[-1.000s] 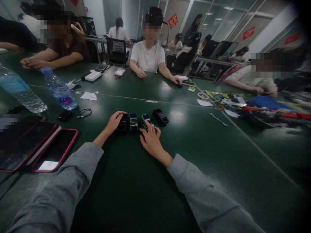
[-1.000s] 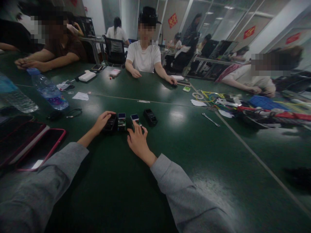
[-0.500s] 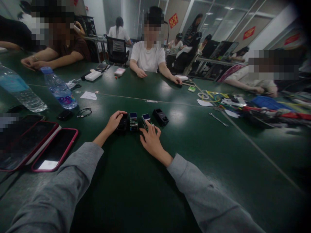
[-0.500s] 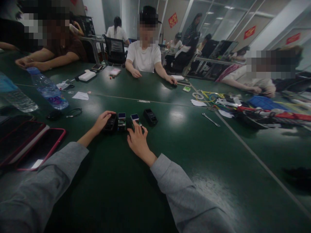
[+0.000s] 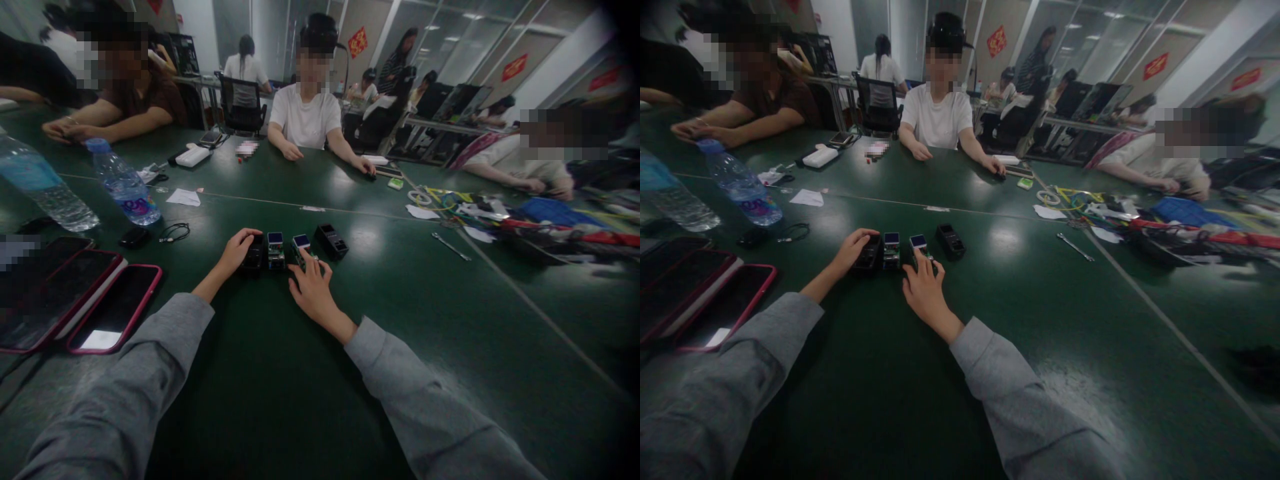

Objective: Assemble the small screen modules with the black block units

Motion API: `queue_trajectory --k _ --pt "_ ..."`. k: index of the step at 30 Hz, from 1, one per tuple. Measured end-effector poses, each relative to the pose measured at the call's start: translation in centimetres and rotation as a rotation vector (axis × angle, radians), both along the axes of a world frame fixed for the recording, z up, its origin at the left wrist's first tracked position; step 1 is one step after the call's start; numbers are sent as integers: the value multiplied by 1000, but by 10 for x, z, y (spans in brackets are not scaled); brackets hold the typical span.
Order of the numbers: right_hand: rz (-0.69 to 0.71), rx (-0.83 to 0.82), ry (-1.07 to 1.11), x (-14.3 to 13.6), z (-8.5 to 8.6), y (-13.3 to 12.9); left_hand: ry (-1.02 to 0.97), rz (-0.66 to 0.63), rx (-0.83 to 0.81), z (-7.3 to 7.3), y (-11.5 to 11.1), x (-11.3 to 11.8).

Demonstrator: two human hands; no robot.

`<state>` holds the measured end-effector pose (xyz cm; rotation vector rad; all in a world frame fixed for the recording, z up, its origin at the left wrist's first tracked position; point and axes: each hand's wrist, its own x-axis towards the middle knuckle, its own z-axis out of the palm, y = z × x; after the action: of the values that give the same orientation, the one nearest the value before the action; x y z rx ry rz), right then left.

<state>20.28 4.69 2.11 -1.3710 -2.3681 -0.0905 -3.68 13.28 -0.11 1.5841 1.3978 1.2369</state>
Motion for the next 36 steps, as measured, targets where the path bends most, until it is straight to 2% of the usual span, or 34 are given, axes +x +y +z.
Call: queue_trajectory --k 28,36 --pt "-1 4 -2 0 -1 1 -21 -12 -1 -2 1 -1" --pt "7 -10 46 1 8 -2 -30 -2 -16 -4 2 -1"
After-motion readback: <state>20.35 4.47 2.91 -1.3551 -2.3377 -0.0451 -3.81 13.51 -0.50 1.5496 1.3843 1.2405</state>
